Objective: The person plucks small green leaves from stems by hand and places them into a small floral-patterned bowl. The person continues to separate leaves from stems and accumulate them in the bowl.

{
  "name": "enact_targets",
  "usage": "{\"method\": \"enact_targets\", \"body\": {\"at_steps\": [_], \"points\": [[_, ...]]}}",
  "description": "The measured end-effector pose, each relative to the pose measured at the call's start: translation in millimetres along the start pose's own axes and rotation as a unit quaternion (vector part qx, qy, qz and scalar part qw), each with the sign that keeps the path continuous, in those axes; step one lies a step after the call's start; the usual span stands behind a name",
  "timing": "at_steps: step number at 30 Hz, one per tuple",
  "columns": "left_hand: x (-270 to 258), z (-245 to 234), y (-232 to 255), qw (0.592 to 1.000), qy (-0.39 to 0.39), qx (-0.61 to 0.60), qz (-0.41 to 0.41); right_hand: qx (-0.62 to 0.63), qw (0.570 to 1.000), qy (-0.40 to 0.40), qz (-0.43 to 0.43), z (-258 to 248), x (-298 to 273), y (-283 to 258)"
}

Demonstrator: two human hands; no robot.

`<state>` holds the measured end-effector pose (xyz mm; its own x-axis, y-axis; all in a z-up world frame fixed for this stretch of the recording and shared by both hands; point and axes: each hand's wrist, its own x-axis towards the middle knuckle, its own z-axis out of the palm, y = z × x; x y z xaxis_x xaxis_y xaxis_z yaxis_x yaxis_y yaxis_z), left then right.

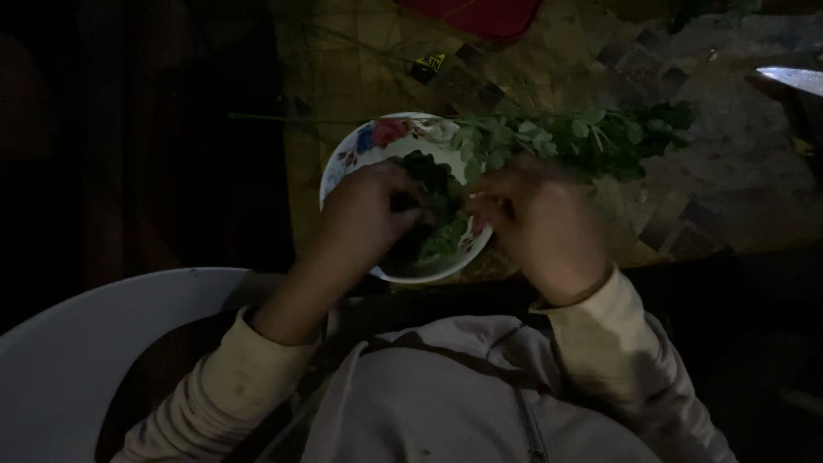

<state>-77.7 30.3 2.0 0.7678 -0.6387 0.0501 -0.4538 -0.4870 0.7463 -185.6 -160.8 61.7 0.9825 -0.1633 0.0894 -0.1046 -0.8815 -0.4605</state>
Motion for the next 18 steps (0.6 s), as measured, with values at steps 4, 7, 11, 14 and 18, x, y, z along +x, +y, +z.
{"method": "enact_targets", "body": {"at_steps": [4, 7, 11, 14, 18], "points": [[5, -10, 4, 0.997, -0.018, -0.071, -0.009, 0.104, 0.994, -0.011, -0.036, 7, -1, -6], [4, -16, 7, 0.992, -0.024, -0.124, 0.024, 0.09, 0.995, 0.011, -0.05, 10, -2, -10], [4, -18, 13, 0.962, -0.042, -0.264, 0.055, 0.115, 0.992, 0.038, -0.024, 8, 0, -16], [3, -17, 14, 0.962, -0.027, -0.263, 0.07, 0.146, 0.985, 0.007, 0.089, 9, 1, -21], [5, -15, 11, 0.963, -0.01, -0.268, 0.042, 0.159, 0.986, 0.047, 0.002, 8, 1, -23]]}}
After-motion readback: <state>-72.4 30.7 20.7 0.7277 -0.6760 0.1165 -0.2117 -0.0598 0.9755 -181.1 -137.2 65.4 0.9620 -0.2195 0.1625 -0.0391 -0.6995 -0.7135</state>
